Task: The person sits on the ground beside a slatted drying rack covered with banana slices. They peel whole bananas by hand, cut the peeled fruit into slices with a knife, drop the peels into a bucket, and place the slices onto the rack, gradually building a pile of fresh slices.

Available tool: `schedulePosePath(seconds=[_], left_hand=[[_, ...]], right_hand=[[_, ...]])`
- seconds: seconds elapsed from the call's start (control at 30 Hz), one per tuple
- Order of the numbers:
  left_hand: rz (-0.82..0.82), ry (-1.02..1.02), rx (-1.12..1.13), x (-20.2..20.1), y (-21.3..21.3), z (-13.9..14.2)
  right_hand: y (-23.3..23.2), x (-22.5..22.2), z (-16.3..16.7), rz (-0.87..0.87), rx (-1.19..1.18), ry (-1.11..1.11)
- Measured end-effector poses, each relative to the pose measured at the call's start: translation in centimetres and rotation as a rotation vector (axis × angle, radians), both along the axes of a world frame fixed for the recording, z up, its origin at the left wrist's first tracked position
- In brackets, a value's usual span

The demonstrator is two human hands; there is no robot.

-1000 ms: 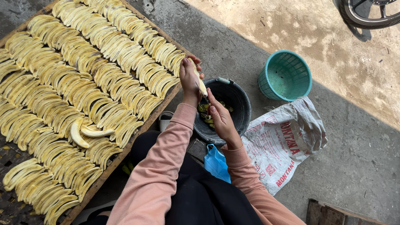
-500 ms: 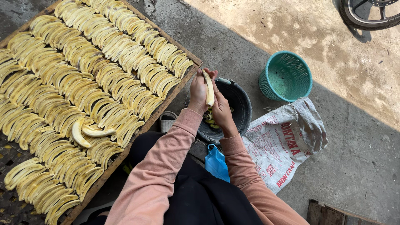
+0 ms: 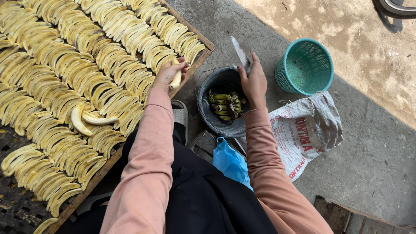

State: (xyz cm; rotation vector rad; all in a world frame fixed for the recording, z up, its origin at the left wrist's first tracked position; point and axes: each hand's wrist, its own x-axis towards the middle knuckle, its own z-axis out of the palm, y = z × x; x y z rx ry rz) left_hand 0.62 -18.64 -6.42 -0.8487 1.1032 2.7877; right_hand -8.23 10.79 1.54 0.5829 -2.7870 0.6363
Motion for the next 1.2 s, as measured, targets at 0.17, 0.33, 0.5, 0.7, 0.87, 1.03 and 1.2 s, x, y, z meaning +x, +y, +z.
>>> schedulePosePath(seconds=[0.17, 0.33, 0.5, 0.7, 0.87, 1.03, 1.2], left_hand=[[0.430, -0.848, -0.964, 6.9, -8.1, -0.3], [0.792, -1.465, -0.875, 15.3, -12.3, 1.7], [0.957, -1.645, -0.802, 18.7, -12.2, 2.5], [1.033, -1.246, -1.489, 15.6, -12.4, 4.1], [1.056, -0.316, -1.481, 8.6, -10.9, 7.6], [0.948, 0.035, -1.413, 3.2, -4.4, 10.6], [0.490, 0.119, -1.094, 0.7, 6.3, 6.9]], right_hand=[[5.8, 0.2, -7.8, -0.195, 0.007, -0.462], [4.5, 1.6, -12.6, -0.424, -0.069, -0.506], [1.5, 1.0, -13.5, -0.576, -0.024, -0.513], [1.1, 1.3, -13.0, -0.548, -0.058, -0.561], [1.2, 1.4, -11.8, -0.515, -0.097, -0.677], [0.6, 3.2, -11.0, -0.454, -0.026, -0.772], [0.2, 5.1, -11.1, -0.316, -0.515, -0.732]])
